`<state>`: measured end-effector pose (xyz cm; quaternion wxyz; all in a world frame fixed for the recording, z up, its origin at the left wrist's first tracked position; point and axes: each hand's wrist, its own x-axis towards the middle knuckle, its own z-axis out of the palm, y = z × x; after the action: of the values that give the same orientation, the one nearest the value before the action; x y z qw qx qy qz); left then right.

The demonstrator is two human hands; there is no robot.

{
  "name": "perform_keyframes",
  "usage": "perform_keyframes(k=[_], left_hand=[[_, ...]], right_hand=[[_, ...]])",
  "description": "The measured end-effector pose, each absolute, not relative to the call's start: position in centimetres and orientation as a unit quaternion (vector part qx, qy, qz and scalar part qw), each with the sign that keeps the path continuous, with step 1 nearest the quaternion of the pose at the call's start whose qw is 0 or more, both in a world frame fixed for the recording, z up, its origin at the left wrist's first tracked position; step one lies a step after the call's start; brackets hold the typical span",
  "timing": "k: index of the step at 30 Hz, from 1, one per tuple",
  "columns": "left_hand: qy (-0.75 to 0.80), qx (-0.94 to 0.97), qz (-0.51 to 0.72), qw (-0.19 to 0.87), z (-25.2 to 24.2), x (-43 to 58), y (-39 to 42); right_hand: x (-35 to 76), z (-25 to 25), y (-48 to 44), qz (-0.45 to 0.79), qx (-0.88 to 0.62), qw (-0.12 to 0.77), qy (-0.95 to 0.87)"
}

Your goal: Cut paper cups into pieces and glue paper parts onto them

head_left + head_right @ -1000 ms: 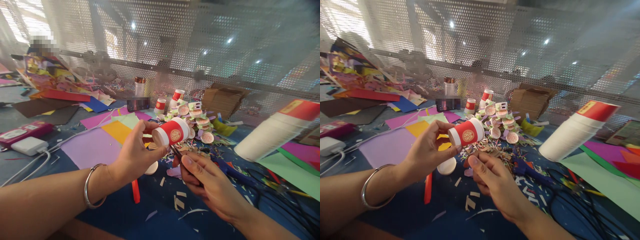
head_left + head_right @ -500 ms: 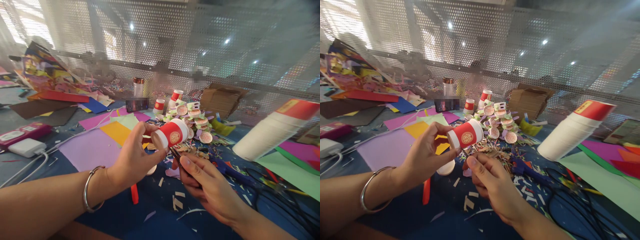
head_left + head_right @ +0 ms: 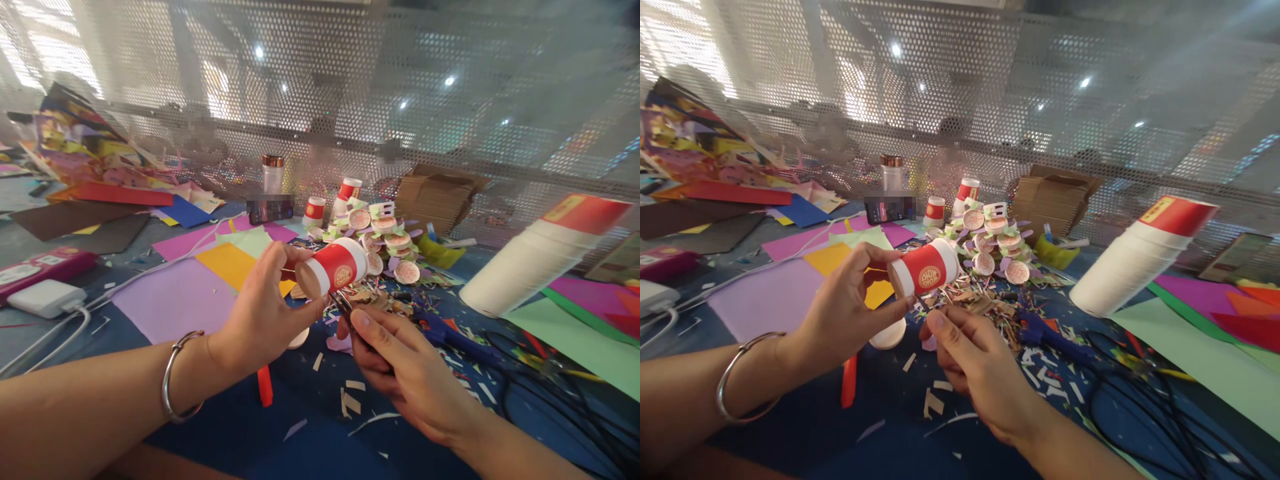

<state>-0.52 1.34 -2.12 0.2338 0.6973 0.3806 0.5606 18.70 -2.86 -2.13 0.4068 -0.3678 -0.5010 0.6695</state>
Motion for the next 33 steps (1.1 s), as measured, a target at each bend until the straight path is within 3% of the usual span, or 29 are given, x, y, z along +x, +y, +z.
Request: perform_keyframes(k=[15,24,33], left_hand=[[0.354,0.74,0.554,0.139,-1.6,-0.9,1.2],[0.38,0.696,0.546,0.27,-1.9,-0.6,1.4],[0.362,0.715,0.541,0.256,-2.0,0.1,0.4]], right_hand=[[18.6,-2.1,-3.2,0.666,-0.372,0.402,-0.507],[18.6,-2.0,-3.1,0.663,-0.377,0.408,-0.501],[18.1,-1.6,-3.1,0.666,-0.37,0.429,-0.485]])
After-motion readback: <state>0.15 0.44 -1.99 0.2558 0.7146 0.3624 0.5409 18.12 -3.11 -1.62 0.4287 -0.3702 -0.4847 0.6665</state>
